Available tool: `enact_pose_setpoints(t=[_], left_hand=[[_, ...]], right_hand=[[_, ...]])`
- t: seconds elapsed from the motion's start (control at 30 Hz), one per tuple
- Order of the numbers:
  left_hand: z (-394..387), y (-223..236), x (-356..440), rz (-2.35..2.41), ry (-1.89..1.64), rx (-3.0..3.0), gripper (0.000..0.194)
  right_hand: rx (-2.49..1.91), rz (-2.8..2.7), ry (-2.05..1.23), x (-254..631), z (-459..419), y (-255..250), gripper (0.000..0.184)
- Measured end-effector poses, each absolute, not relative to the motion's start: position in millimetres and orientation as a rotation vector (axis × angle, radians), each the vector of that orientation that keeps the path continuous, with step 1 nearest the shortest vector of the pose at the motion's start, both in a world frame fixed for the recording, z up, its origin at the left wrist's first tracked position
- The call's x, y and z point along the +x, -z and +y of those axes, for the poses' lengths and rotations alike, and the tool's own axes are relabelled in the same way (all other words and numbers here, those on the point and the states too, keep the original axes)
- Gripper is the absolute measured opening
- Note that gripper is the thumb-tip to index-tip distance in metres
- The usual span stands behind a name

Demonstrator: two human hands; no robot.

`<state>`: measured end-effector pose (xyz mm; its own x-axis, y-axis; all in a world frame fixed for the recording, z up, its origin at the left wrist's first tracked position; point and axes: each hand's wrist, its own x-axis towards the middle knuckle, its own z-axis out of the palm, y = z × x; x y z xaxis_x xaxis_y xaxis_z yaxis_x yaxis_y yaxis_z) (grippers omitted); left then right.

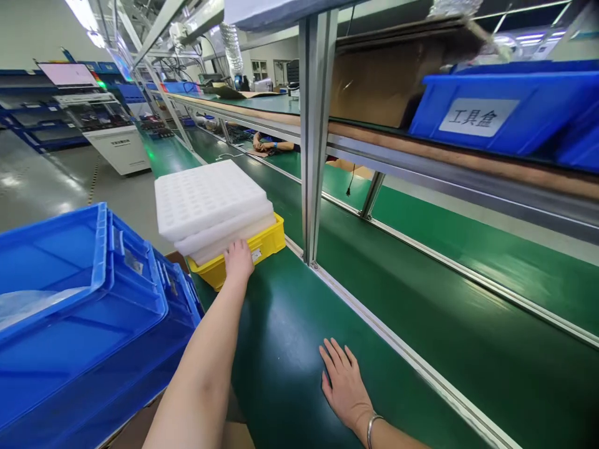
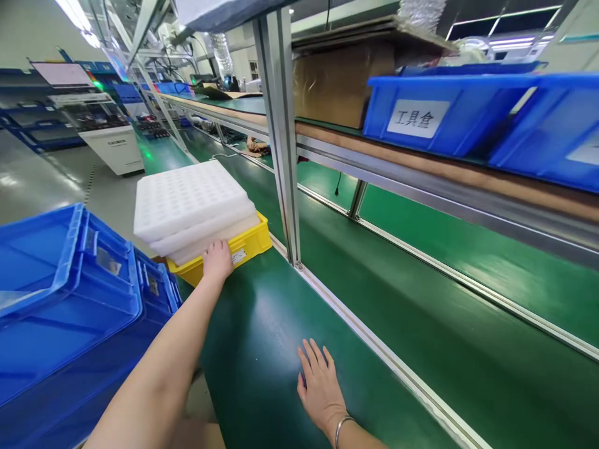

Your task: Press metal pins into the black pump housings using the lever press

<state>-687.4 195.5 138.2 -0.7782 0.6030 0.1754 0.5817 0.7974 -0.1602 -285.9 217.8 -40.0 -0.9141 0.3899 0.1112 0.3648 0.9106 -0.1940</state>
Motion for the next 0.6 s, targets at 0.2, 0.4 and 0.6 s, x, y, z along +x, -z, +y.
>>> enact_pose_setpoints(t=[0.2,0.4,0.6], left_hand=[[173,-146,-646,-2.777,-0.148,-0.985,0.029],[114,-132,-528,-2.662,-0.099,-1.135,0.047],[65,-98,-459,-2.511,-0.072,-1.278,0.059]], right_hand=[[-0.653,-2.959,-0.526,-292,219,26,0.061],[-0.732,-2.994,-0.712,-290,218,-21,0.056],[-0.856,-3.031,-0.617,-304,215,-128,0.044]])
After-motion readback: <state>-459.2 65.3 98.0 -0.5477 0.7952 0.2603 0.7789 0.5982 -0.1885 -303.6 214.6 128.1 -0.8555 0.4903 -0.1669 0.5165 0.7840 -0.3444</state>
